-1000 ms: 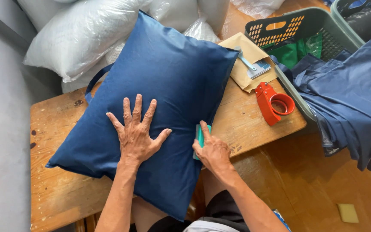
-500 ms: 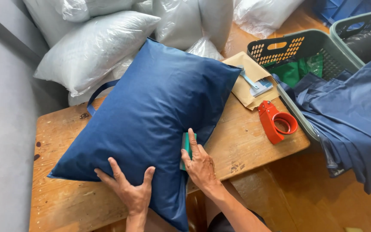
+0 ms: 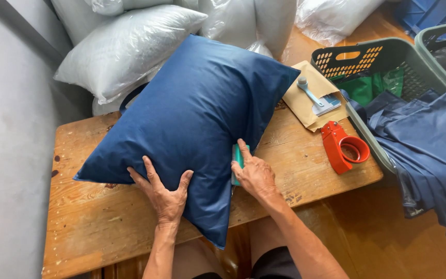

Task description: A person uses a green foam block to rub and clean the surface of a blue fabric bag, likely removing lint or dust.

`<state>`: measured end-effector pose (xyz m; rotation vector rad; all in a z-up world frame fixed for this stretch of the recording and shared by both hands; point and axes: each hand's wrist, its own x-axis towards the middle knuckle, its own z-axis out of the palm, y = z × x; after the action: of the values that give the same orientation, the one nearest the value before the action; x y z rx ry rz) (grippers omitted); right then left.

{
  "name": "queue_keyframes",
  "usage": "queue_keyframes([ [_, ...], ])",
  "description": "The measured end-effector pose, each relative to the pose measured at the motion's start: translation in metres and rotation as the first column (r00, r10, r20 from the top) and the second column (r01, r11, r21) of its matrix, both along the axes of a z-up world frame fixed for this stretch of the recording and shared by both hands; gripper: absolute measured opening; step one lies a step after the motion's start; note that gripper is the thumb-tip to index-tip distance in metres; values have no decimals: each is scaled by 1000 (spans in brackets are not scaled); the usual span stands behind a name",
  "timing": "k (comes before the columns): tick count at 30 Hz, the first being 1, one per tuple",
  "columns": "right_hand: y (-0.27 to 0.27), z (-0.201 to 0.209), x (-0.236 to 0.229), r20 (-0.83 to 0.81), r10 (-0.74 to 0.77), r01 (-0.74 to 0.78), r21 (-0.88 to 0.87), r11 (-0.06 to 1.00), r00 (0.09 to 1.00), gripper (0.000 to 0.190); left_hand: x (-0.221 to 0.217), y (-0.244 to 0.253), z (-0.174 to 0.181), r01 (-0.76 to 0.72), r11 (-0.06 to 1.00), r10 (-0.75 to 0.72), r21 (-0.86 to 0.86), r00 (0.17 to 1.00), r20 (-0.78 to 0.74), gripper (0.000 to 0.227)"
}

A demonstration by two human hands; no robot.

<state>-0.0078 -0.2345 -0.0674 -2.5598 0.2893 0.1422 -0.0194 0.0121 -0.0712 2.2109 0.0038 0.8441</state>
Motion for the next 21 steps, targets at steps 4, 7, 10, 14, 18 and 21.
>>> queue_keyframes([
  [4, 19, 75, -18, 9, -74, 73, 119, 990, 997, 70, -16, 4, 37, -28, 991, 35, 132, 998, -49, 114],
  [7, 53, 98, -21, 222, -138, 73, 277, 958, 965, 70, -8, 6, 65, 76, 922, -78, 379, 997, -11, 104],
  [10, 77, 81, -13, 275, -111, 16, 326, 945, 955, 71, 8, 4, 64, 273, 840, -277, 469, 959, -61, 68],
  [14, 68, 52, -21, 175, -114, 69, 246, 967, 978, 70, 6, 0, 37, 253, 793, -269, 555, 962, -54, 51],
  [18, 39, 24, -37, -100, -112, 120, 76, 990, 989, 71, -4, -4, 19, 218, 780, -250, 587, 968, -28, 55],
  [21, 28, 6, -42, -173, -60, 45, -85, 995, 983, 71, -7, -4, 24, 215, 779, -245, 589, 969, -30, 56],
])
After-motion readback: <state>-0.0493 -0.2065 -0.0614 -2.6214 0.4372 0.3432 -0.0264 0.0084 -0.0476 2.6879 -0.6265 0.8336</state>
